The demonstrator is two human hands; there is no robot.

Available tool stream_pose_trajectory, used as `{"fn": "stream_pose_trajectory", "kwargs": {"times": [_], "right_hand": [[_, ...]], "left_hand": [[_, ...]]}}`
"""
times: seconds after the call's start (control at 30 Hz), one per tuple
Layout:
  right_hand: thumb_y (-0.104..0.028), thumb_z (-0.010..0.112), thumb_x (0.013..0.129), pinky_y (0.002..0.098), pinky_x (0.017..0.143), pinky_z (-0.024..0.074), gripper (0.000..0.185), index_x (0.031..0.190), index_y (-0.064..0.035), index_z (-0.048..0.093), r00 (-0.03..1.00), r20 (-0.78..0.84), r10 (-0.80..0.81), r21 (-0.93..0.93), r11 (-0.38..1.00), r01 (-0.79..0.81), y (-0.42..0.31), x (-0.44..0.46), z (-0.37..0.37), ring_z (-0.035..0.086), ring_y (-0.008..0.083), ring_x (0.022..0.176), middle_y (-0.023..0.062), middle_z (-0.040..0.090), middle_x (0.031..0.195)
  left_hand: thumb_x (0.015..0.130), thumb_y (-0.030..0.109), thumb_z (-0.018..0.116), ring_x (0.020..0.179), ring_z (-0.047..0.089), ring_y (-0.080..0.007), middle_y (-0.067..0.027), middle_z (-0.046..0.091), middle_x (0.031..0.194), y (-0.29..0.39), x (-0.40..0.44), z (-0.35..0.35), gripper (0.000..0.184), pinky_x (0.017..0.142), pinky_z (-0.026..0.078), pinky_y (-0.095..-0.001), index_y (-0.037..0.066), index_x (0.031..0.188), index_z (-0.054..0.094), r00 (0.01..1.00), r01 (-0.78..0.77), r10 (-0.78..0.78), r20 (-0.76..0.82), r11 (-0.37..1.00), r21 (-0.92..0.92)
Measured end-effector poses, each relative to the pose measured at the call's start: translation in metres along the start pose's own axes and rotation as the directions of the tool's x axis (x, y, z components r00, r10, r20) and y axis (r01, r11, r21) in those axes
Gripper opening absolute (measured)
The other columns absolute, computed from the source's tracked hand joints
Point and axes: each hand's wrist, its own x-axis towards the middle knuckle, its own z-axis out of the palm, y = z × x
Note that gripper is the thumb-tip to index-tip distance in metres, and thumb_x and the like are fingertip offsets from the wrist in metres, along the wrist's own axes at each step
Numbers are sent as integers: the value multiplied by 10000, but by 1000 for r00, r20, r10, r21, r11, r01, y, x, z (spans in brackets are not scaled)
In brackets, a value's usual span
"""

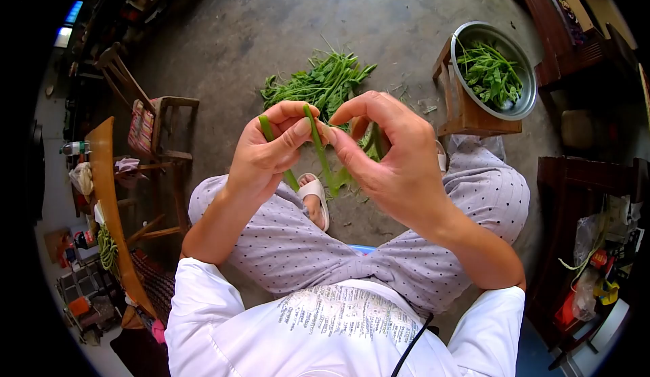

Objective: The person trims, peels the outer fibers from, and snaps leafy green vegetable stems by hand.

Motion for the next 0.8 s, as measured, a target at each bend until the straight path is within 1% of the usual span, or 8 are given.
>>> {"fn": "stream_pose_trajectory", "kwargs": {"times": [0.03, 0.07, 0.17, 0.27, 0.3, 0.37, 0.57, 0.8], "right_hand": [[-66, 703, 837, 193, 557, 342, 75, 872, -27, 649, 983, -47, -180, -76, 982, 176, 2, 1, -1, 499, 41, 652, -8, 571, 734], [-60, 708, 828, 207, 607, 373, 88, 900, -19, 681, 982, -18, -185, -108, 977, 182, 1, 1, -4, 532, 77, 702, 19, 601, 794], [-64, 708, 830, 213, 619, 391, 98, 905, -1, 699, 994, -4, -105, -56, 993, 105, 1, 1, -4, 538, 80, 702, 23, 607, 785], [-58, 718, 783, 256, 598, 424, 116, 886, -6, 715, 1000, -16, -9, 14, 1000, 10, -1, 2, -3, 572, 131, 674, 73, 641, 759], [-58, 718, 783, 256, 598, 424, 116, 886, -6, 715, 1000, -17, -8, 15, 1000, 8, 0, 2, -4, 572, 131, 674, 73, 641, 759], [-64, 710, 799, 257, 599, 424, 107, 877, 9, 711, 1000, 6, 5, 55, 998, -6, 2, 4, -4, 575, 124, 685, 77, 649, 762], [-64, 702, 804, 256, 604, 426, 112, 878, 19, 707, 999, 28, 22, 86, 996, -25, 1, 3, -4, 578, 118, 696, 72, 655, 778], [-59, 684, 801, 247, 578, 397, 88, 848, 15, 687, 999, 15, 49, 58, 997, -50, -3, 3, -2, 523, 87, 653, 37, 608, 750]], "left_hand": [[912, 115, 637, 872, 620, -84, -72, 681, 967, -1, -1, 2, 227, 672, 467, -177, 0, 1104, 603, 1000, -19, 19, -5, 1000, 23], [912, 115, 637, 872, 620, -84, -72, 681, 967, -5, 0, 3, 227, 672, 467, -177, 0, 1104, 603, 1000, -17, 17, -6, 1000, 21], [890, 56, 652, 860, 625, -71, -63, 686, 969, -16, 1, 5, 201, 628, 452, -161, 5, 1083, 627, 962, -249, 269, -41, 931, 268], [853, -6, 672, 833, 627, -61, -52, 687, 967, -11, -4, 5, 158, 571, 450, -153, 16, 1009, 663, 924, -269, 380, -28, 703, 659], [853, -6, 672, 833, 627, -61, -52, 687, 967, -11, -4, 5, 158, 571, 450, -153, 16, 1009, 663, 925, -267, 379, -29, 703, 659], [833, -36, 677, 808, 624, -52, -57, 697, 924, -9, -3, 7, 166, 544, 436, -161, 30, 985, 687, 840, -380, 533, 100, 447, 810], [758, -53, 698, 755, 684, -198, -89, 705, 880, -10, 2, 5, 233, 625, 541, -282, 61, 960, 713, 697, -497, 664, 269, 178, 849], [741, -65, 696, 775, 684, -197, -94, 704, 885, -12, 4, 2, 271, 624, 544, -285, 73, 973, 718, 643, -526, 684, 346, 66, 848]]}}
